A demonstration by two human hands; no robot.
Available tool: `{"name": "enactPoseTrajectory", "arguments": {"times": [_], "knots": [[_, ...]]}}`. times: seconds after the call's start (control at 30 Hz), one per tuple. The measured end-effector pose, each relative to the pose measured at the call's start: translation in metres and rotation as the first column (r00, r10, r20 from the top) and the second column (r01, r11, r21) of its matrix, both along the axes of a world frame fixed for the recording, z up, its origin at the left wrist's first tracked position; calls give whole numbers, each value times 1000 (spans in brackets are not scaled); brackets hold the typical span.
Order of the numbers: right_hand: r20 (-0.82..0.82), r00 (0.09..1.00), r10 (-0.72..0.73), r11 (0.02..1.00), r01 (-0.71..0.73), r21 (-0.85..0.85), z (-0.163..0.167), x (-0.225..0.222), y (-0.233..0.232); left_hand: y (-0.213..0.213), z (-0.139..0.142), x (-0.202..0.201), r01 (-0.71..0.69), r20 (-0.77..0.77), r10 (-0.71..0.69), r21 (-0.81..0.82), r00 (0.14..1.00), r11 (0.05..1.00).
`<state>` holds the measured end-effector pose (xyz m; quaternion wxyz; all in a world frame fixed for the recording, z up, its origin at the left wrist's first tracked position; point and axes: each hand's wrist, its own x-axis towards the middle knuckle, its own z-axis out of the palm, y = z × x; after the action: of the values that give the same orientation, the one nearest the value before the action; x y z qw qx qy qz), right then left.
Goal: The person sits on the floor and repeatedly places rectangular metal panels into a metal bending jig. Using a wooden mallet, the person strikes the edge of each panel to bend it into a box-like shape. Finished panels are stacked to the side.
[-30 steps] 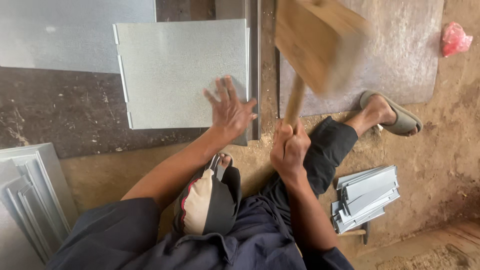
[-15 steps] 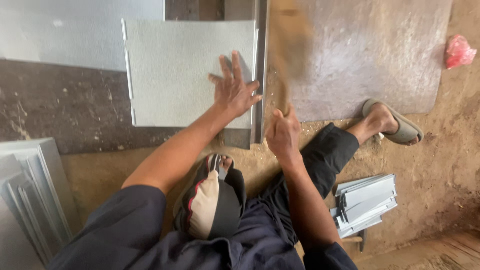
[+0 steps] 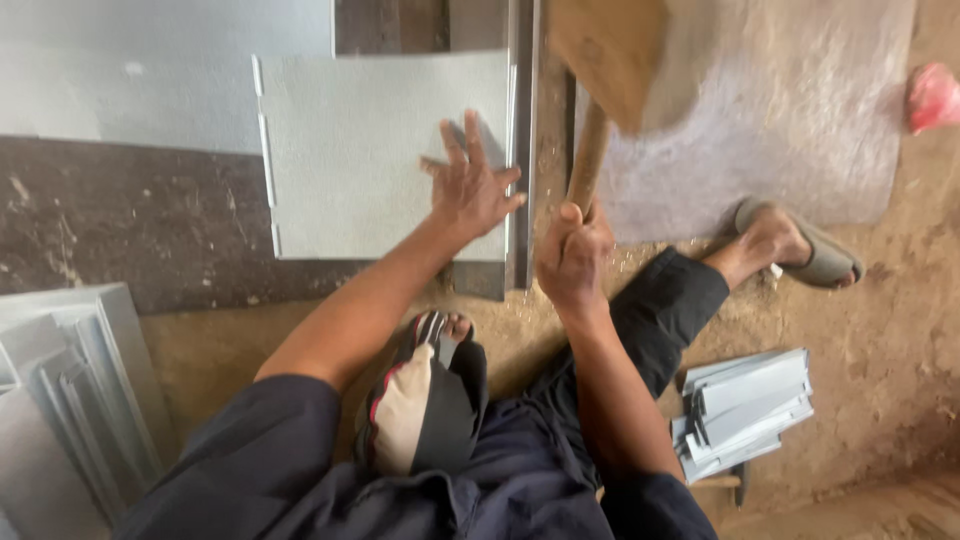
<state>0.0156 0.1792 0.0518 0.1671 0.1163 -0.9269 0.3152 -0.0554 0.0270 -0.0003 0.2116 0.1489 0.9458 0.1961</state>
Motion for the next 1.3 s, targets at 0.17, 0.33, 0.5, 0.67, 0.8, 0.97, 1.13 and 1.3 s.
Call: {"name": "enactPoseTrajectory", "arguments": {"times": [0.17,0.33,0.5,0.67,0.8,0.97,1.13,1.3], "knots": [[656,737,-164,976,217,1,-2,-7,17,2,-2,11,1,-15,-1,-24,1000,1000],[578,794,188,569,391,-723,-12,33,35,18,1,6,-252,-88,262,112,961,961],[671,740,-51,532,589,-608,-41,55,38,35,-3,-15,-346,131,346,-25,929,938],[693,718,-55,611,574,-546,-69,47,43,41,-14,-13,-322,69,325,-46,943,946],[637,771,9,419,576,-702,-91,41,48,44,-24,-11,-303,16,303,-18,953,953],[650,760,4,594,522,-612,-98,33,55,47,-28,-12,-317,-24,317,-4,948,948],[602,798,-17,285,581,-762,-88,23,55,48,-24,-11,-312,-46,312,3,949,950],[619,785,-38,647,491,-583,-88,11,53,49,-21,-11,-306,-17,306,-20,952,952]]}}
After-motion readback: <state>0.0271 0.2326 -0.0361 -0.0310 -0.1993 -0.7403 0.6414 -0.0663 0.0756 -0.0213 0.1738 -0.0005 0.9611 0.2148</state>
